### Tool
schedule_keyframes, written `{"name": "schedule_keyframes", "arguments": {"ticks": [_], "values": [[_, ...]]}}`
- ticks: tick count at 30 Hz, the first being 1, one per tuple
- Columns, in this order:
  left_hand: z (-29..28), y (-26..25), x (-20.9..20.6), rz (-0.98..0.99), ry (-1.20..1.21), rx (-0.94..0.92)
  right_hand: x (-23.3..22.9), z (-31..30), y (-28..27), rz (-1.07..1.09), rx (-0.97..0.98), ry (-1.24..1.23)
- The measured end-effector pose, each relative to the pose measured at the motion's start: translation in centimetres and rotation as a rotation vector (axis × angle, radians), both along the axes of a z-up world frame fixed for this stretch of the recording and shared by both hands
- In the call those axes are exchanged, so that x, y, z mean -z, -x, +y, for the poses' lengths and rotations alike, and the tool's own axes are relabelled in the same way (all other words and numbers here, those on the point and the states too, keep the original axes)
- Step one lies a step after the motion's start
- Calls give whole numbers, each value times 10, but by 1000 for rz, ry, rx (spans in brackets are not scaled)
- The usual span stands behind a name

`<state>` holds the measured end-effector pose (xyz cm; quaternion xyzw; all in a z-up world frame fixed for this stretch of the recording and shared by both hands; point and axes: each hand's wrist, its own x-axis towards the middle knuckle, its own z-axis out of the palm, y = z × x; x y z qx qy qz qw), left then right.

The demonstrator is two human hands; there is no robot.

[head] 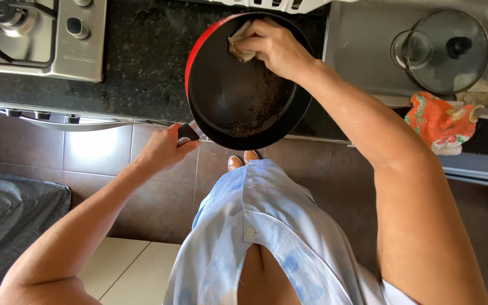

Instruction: The person removes food items from a pan into a plastic container, seals the container, places it in a refrigerator, retrieves paper towels from a drawer, and wipes the inside of the pan before placing the pan into the sink.

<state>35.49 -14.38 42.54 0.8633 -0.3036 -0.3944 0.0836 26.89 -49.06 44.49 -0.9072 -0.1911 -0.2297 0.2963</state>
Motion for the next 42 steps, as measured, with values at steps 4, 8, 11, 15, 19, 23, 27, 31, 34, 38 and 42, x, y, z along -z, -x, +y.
{"name": "schedule_keyframes", "arguments": {"ticks": [4,8,11,15,19,23,27,31,34,38,42], "values": [[9,4,13,-64,65,26,36,-4,19,20,-22,-11],[9,10,7,-40,58,-5,45,24,55,137,-147,-100],[9,9,12,-47,46,5,81,22,74,328,-113,77],[7,9,6,-66,27,32,58,9,65,471,-214,50],[5,9,3,-92,44,48,1,-3,39,53,7,154],[3,15,-11,-62,34,22,16,-13,43,113,125,158],[11,13,13,-60,38,7,67,-1,78,254,95,74],[19,11,35,-132,86,-56,85,27,96,291,8,21],[16,9,34,-116,108,-56,56,35,72,284,-44,35],[17,6,39,-151,164,-9,16,62,20,96,-91,108],[12,3,28,-115,165,-12,33,84,2,126,-122,86]]}}
